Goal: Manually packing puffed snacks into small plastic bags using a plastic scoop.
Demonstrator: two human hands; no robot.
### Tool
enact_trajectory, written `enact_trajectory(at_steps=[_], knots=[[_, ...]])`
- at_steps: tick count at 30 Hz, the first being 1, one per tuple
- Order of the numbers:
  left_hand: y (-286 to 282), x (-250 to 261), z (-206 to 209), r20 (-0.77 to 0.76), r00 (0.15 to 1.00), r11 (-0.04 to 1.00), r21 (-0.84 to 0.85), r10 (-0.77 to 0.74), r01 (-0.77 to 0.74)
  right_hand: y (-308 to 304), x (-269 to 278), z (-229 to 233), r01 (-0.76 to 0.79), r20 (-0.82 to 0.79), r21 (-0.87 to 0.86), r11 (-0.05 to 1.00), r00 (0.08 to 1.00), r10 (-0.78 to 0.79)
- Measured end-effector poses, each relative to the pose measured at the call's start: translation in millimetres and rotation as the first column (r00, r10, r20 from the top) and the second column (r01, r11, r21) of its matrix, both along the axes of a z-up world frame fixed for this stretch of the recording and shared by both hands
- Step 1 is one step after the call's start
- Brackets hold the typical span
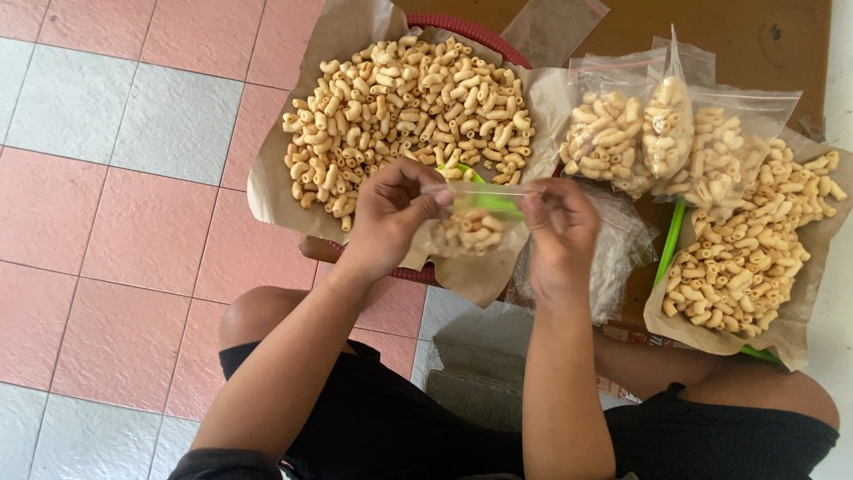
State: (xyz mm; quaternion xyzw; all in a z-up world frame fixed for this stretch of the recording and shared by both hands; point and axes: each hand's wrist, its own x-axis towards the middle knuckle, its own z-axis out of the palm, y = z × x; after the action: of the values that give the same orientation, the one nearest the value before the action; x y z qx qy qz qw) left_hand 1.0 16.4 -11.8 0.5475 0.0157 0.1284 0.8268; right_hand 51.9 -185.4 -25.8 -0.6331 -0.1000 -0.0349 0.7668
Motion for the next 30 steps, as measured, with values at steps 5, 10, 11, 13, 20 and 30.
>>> enact_trajectory(at_steps=[5,10,11,13,20,30], knots=[[7.1,4.7,5.5,-0.095,0.99,0.99,-0.081,0.106,-0.113,18.3,-18.3,45.9,-0.423,-0.191,-0.181,0.888,0.901,0.39],[17.2,9.6,-7.2,-0.148,0.968,0.966,-0.131,0.203,-0.223,18.9,-16.0,9.7,-0.53,-0.254,-0.231,0.816,0.842,0.475],[16.3,7.6,0.2,-0.152,0.961,0.96,-0.124,0.231,-0.25,18.7,-13.9,18.1,-0.519,-0.247,-0.242,0.82,0.85,0.465],[18.3,4.8,8.6,-0.153,0.956,0.956,-0.118,0.251,-0.27,11.5,-10.3,19.9,-0.501,-0.237,-0.255,0.827,0.862,0.449],[28.0,5.5,5.1,-0.205,0.954,0.966,-0.093,0.22,-0.243,-36.7,-0.3,44.6,-0.194,-0.128,-0.19,0.962,0.977,0.172],[15.0,7.4,0.9,-0.239,0.967,0.995,0.067,0.086,-0.072,-153.0,60.5,53.1,0.316,-0.148,-0.329,0.89,0.913,-0.379]])
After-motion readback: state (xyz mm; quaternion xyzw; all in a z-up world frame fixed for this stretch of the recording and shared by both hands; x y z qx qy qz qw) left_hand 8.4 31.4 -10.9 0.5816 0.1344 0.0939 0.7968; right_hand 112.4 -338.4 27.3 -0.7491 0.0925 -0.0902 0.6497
